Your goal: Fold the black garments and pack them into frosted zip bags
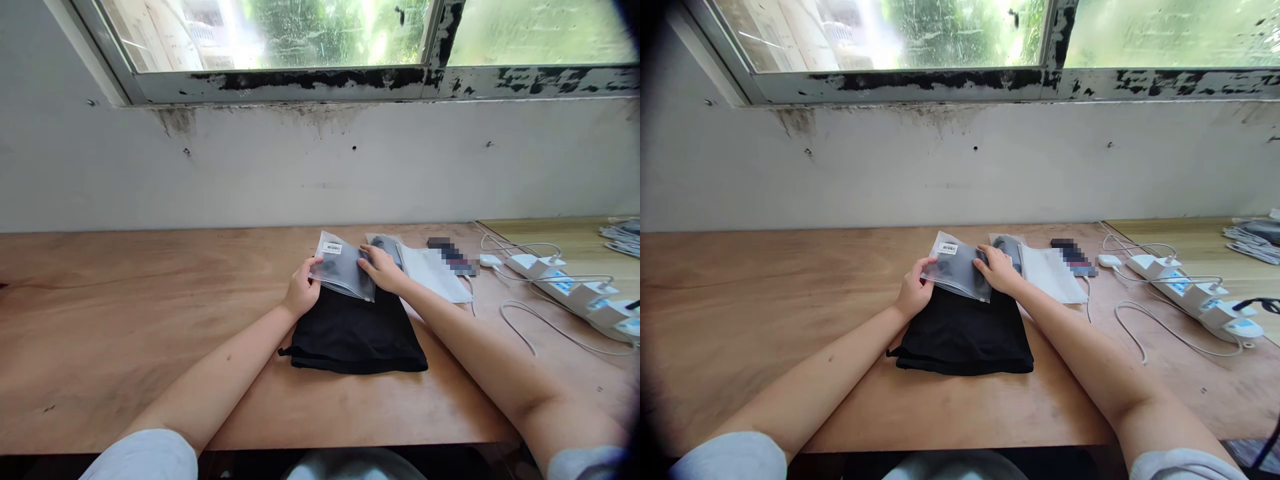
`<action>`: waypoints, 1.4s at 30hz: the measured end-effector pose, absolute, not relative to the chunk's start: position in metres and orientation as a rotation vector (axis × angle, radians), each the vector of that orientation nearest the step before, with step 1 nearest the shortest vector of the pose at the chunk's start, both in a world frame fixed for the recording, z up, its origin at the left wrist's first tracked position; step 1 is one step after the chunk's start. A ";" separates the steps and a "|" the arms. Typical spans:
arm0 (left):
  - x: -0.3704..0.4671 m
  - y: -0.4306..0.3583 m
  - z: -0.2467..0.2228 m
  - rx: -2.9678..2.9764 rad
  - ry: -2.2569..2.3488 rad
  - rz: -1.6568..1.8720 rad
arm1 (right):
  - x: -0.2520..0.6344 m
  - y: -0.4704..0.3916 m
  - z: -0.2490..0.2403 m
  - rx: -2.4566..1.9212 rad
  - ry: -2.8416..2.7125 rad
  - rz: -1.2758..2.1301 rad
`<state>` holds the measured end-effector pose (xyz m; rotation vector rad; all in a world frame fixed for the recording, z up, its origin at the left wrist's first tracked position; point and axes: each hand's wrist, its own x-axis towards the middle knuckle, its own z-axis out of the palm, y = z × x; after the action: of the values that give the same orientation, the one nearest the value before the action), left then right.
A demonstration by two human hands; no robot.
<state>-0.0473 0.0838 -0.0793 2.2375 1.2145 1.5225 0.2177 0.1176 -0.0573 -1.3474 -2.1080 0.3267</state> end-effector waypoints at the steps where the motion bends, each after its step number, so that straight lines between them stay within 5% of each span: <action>1: -0.047 0.081 -0.079 2.278 1.160 1.542 | 0.220 0.119 -0.055 -1.309 -2.080 0.364; 14: -0.044 0.080 -0.083 2.084 0.972 1.465 | 0.218 0.098 -0.001 -1.241 -1.770 0.530; 25: -0.039 0.087 -0.083 2.100 1.260 1.394 | 0.286 0.100 0.052 -1.529 -1.494 -0.074; 30: -0.036 0.095 -0.084 2.259 1.675 1.241 | 0.348 0.113 0.056 -1.929 -1.502 0.112; 37: -0.036 0.092 -0.083 2.301 1.684 1.210 | 0.406 0.124 0.034 -2.200 -1.826 0.677; 42: -0.036 0.093 -0.083 2.287 1.696 1.207 | 0.418 0.133 0.021 -2.372 -1.963 0.683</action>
<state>-0.0361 0.0934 -0.0833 2.2867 1.6961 1.2067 0.4181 0.1328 0.0207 -2.3717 -1.9634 0.6835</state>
